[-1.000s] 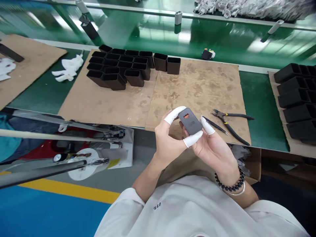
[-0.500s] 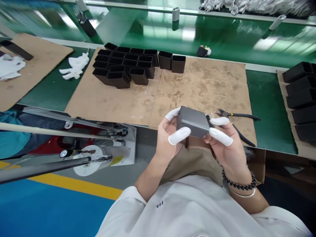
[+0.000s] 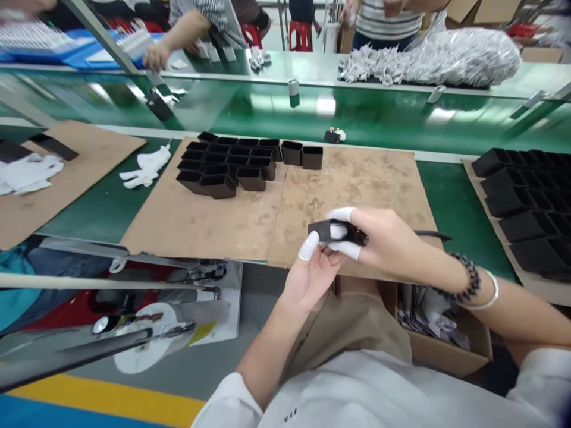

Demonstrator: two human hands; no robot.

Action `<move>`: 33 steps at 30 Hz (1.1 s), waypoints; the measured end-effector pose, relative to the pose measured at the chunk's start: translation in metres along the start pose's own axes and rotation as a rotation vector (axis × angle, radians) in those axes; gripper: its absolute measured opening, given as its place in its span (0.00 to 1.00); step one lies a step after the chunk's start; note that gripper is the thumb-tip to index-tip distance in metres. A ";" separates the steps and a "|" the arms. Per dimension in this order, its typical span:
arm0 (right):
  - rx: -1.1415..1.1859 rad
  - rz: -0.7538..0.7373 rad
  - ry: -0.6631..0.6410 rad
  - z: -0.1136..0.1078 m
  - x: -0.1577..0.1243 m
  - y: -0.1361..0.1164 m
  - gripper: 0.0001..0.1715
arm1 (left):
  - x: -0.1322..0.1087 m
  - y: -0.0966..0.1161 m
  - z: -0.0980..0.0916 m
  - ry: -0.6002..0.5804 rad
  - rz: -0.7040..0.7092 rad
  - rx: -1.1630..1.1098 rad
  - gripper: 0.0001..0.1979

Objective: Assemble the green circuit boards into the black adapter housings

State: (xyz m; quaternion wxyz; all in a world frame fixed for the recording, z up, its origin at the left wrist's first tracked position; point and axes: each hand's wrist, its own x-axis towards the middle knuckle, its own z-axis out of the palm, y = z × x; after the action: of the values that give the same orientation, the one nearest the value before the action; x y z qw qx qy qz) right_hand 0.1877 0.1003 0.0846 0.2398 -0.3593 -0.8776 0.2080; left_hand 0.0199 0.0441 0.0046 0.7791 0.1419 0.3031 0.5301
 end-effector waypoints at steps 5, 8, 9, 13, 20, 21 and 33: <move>-0.404 0.348 0.109 -0.044 0.099 0.118 0.13 | 0.010 0.009 -0.019 -0.042 0.072 0.216 0.26; -0.536 0.676 0.129 -0.074 0.140 0.193 0.17 | 0.007 0.013 -0.027 -0.071 0.099 0.393 0.20; -0.534 0.742 0.094 -0.079 0.149 0.211 0.17 | 0.004 0.015 -0.027 -0.087 0.100 0.476 0.19; -0.569 0.825 0.083 -0.072 0.180 0.238 0.25 | -0.006 0.032 -0.027 -0.073 0.126 0.779 0.15; -0.562 0.246 -0.365 -0.012 0.274 0.202 0.35 | -0.001 0.046 -0.033 -0.071 0.098 0.936 0.15; -0.570 0.221 -0.415 -0.006 0.286 0.199 0.33 | 0.001 0.045 -0.034 -0.081 0.081 0.940 0.16; -0.563 0.477 -0.447 -0.013 0.295 0.202 0.21 | 0.004 0.042 -0.038 -0.131 0.107 0.938 0.17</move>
State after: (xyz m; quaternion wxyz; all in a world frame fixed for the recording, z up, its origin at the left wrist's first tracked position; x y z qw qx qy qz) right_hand 0.1176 0.4513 0.0665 -0.1184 -0.5495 -0.8229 0.0827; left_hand -0.0338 0.0608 -0.0032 0.6200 0.5269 0.4523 0.3651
